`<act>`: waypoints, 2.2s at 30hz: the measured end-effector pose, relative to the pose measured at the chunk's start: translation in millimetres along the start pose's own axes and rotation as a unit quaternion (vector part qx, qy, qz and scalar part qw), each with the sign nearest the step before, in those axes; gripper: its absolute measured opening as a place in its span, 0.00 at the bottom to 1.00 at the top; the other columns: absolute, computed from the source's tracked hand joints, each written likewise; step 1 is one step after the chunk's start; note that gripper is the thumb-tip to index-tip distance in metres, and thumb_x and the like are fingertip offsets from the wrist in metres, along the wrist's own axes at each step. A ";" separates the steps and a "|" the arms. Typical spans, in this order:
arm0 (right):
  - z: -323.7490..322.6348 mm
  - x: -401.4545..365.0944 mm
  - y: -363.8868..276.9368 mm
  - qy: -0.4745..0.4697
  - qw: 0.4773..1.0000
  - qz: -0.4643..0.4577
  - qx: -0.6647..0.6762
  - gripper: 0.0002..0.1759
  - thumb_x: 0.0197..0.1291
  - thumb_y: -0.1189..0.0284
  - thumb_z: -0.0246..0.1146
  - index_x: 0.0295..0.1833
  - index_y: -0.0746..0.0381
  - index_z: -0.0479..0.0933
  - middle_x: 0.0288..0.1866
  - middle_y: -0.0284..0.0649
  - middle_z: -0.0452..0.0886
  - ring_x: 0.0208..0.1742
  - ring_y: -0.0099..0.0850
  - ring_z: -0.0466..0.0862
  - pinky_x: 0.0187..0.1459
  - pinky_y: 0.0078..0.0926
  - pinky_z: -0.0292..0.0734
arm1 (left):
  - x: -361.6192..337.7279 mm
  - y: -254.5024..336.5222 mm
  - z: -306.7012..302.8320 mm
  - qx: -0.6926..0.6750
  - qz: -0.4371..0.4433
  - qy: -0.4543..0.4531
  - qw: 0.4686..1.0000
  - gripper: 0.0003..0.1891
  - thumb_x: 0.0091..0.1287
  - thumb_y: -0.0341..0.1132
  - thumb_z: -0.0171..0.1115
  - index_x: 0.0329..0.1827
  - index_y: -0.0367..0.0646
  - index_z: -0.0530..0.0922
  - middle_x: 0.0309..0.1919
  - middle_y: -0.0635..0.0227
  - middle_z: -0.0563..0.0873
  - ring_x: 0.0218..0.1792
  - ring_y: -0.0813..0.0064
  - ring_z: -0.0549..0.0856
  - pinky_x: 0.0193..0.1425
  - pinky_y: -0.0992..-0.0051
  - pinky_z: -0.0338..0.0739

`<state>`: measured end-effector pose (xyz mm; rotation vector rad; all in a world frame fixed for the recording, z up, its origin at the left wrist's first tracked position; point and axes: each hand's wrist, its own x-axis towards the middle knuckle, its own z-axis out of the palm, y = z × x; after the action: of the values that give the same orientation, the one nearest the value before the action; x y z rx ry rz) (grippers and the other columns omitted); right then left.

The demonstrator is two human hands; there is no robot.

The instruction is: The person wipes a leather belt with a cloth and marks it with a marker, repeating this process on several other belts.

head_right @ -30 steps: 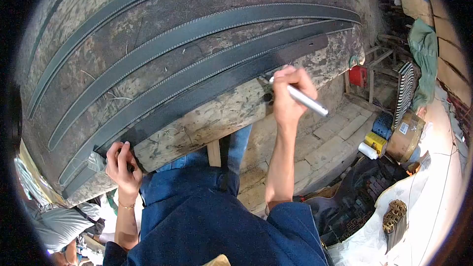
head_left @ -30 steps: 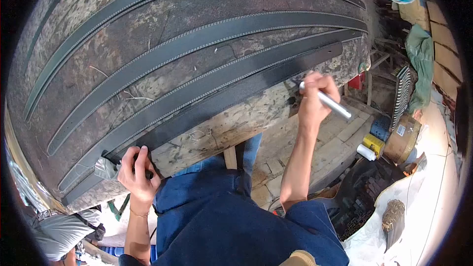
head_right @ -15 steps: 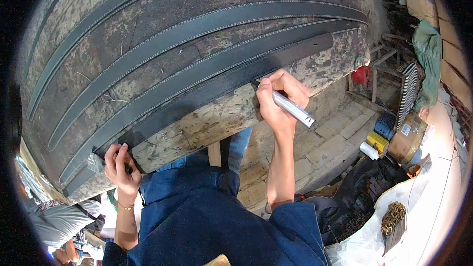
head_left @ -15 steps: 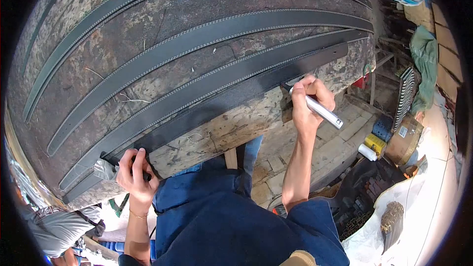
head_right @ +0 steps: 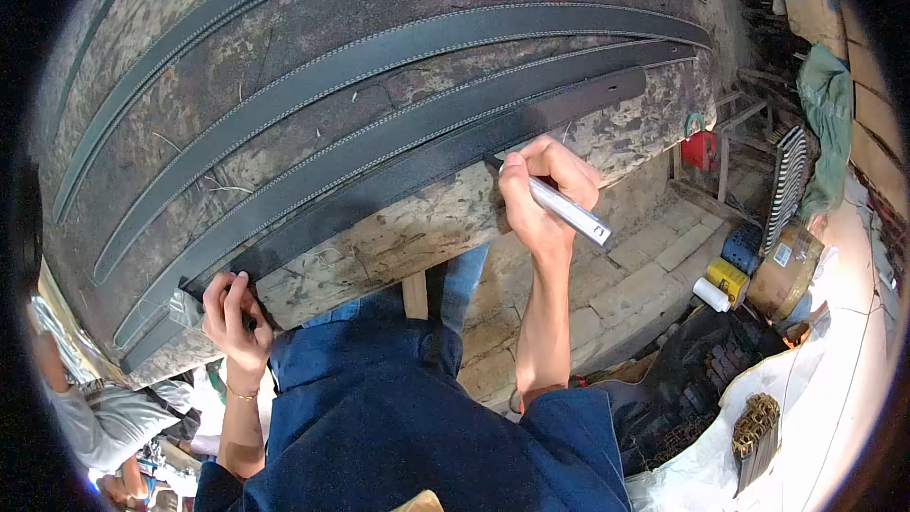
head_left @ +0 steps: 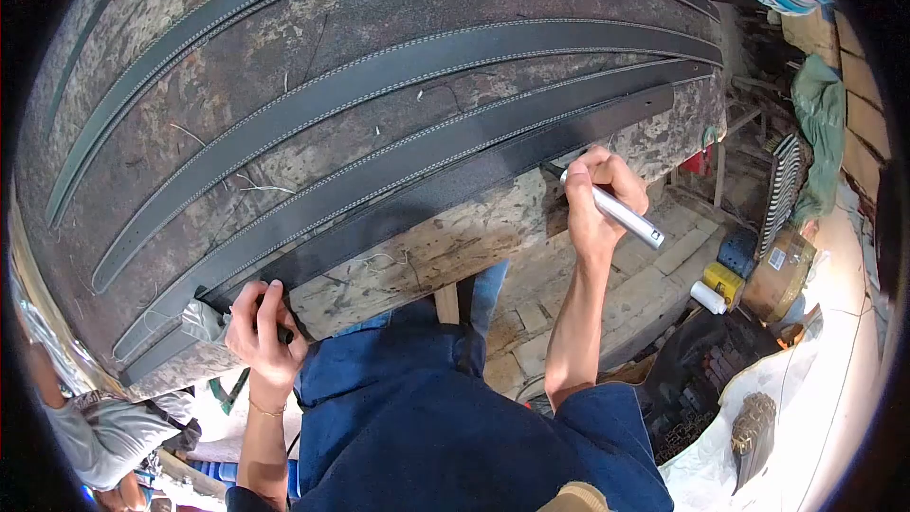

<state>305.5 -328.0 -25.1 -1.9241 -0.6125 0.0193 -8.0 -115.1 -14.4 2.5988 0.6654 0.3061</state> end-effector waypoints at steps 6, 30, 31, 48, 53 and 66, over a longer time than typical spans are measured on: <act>2.2 1.0 -4.4 -0.012 1.000 0.001 -0.015 0.15 0.49 0.85 0.63 0.19 0.65 0.64 0.17 0.36 0.73 0.18 0.19 0.66 0.21 0.21 0.60 | 0.5 -0.8 0.6 0.006 0.008 0.005 1.000 0.28 0.41 0.17 0.60 0.51 0.38 0.81 0.45 0.59 0.81 0.27 0.68 0.80 0.33 0.70 0.75; -2.2 0.9 -0.2 -0.040 0.997 0.009 0.066 0.15 0.50 0.84 0.66 0.20 0.66 0.66 0.19 0.38 0.76 0.18 0.22 0.70 0.22 0.20 0.62 | -0.8 -2.3 0.9 0.011 0.012 0.005 1.000 0.32 0.36 0.18 0.59 0.53 0.39 0.80 0.45 0.58 0.81 0.29 0.65 0.82 0.33 0.69 0.76; -2.0 1.4 -0.1 -0.058 0.997 -0.013 0.055 0.15 0.50 0.84 0.66 0.20 0.66 0.66 0.19 0.38 0.77 0.18 0.22 0.71 0.22 0.20 0.62 | -0.7 -1.9 0.2 0.004 0.006 0.000 1.000 0.32 0.36 0.18 0.59 0.53 0.39 0.80 0.45 0.58 0.80 0.30 0.65 0.82 0.33 0.69 0.76; -3.6 -0.8 5.9 0.019 0.994 0.008 0.112 0.15 0.51 0.88 0.62 0.20 0.66 0.64 0.17 0.37 0.72 0.19 0.20 0.67 0.23 0.21 0.61 | -2.2 -0.9 0.3 -0.002 -0.016 -0.012 1.000 0.30 0.37 0.17 0.59 0.51 0.38 0.81 0.45 0.57 0.81 0.31 0.63 0.82 0.34 0.68 0.77; -2.7 -2.7 12.3 0.032 0.997 -0.038 0.053 0.15 0.50 0.88 0.61 0.20 0.66 0.63 0.17 0.36 0.71 0.19 0.20 0.65 0.23 0.21 0.60 | 3.5 -0.4 1.0 0.014 0.028 0.015 0.999 0.27 0.44 0.11 0.56 0.50 0.36 0.80 0.46 0.56 0.80 0.27 0.68 0.82 0.32 0.73 0.77; 0.4 2.0 -3.2 -0.028 0.999 -0.028 -0.009 0.16 0.50 0.85 0.62 0.20 0.64 0.61 0.17 0.36 0.72 0.19 0.20 0.66 0.22 0.21 0.59 | 3.0 0.1 -0.9 -0.011 0.012 0.000 1.000 0.28 0.43 0.11 0.56 0.51 0.36 0.80 0.47 0.57 0.80 0.26 0.72 0.81 0.30 0.75 0.76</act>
<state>305.8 -325.9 -22.0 -1.9283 -0.7053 0.0324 -5.7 -113.4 -13.2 2.5881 0.6282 0.3180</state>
